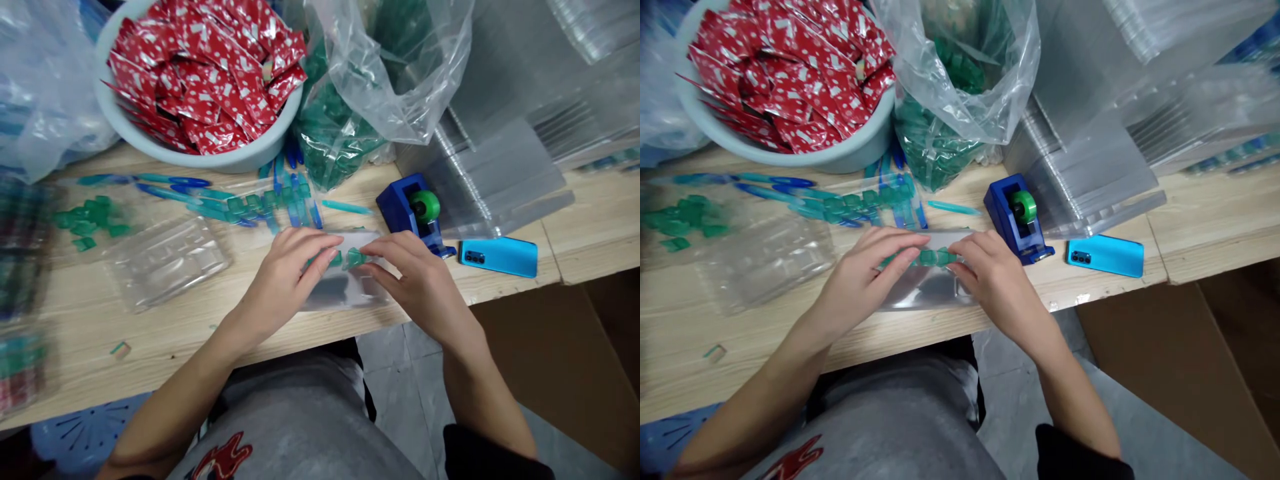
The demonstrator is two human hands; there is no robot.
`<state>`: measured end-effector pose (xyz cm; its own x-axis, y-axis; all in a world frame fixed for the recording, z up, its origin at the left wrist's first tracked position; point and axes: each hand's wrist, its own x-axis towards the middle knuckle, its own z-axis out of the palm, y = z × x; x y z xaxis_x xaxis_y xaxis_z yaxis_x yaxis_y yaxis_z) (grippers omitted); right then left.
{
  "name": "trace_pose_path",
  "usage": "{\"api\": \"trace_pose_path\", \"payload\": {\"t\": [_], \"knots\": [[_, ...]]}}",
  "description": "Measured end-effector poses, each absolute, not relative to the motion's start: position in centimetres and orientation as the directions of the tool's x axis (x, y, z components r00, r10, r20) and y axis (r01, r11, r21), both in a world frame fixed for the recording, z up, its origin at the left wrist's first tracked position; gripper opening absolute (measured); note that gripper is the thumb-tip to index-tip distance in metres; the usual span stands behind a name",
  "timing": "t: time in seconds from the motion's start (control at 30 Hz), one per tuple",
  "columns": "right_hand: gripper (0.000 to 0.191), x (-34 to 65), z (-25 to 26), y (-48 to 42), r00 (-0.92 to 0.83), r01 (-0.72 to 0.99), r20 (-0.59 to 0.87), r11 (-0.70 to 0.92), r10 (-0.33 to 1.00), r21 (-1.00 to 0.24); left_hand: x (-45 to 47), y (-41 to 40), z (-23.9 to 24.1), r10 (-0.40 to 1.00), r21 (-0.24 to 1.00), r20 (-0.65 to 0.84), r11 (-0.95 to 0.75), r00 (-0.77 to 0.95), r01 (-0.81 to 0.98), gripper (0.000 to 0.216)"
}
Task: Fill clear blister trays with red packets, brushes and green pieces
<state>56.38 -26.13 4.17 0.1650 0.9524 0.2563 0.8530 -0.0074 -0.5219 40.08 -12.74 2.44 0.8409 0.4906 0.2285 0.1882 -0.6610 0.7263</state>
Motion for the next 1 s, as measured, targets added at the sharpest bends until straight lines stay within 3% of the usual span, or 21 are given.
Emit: {"api": "trace_pose_path", "payload": {"t": [0.17, 0.3, 0.5, 0.63, 0.77, 0.87, 1.0], "knots": [[0.011, 56.3, 5.5, -25.1, 0.082, 0.933, 0.146, -0.024, 0.986, -0.36, 39.8, -12.7, 1.8, 0.494, 0.687, 0.255, -0.698, 0.831, 0.204, 0.02], [0.013, 56.2, 6.2, -24.6, 0.005, 0.943, 0.09, 0.025, 0.996, -0.33, 39.6, -12.6, 1.5, 0.473, 0.678, 0.271, -0.712, 0.838, 0.183, 0.02], [0.004, 56.7, 7.3, -25.1, 0.06, 0.962, 0.026, -0.051, 0.998, -0.269, 39.1, -12.3, 1.1, 0.472, 0.681, 0.29, -0.713, 0.832, 0.167, 0.02], [0.006, 56.9, 6.6, -24.7, 0.079, 0.939, -0.049, -0.091, 0.996, -0.33, 39.0, -12.3, 0.8, 0.474, 0.679, 0.304, -0.716, 0.826, 0.161, 0.02], [0.006, 56.6, 5.4, -23.9, 0.056, 0.913, 0.025, -0.041, 0.998, -0.405, 38.9, -12.4, 0.7, 0.459, 0.677, 0.31, -0.722, 0.832, 0.146, 0.02], [0.008, 56.0, 4.6, -23.4, 0.012, 0.947, 0.029, -0.002, 1.0, -0.321, 38.9, -12.4, 0.6, 0.459, 0.665, 0.328, -0.733, 0.826, 0.144, 0.019], [0.003, 55.8, 4.8, -22.9, 0.012, 0.984, -0.119, -0.032, 0.993, -0.174, 39.0, -12.7, 0.4, 0.43, 0.612, 0.364, -0.779, 0.826, 0.136, 0.02]]}}
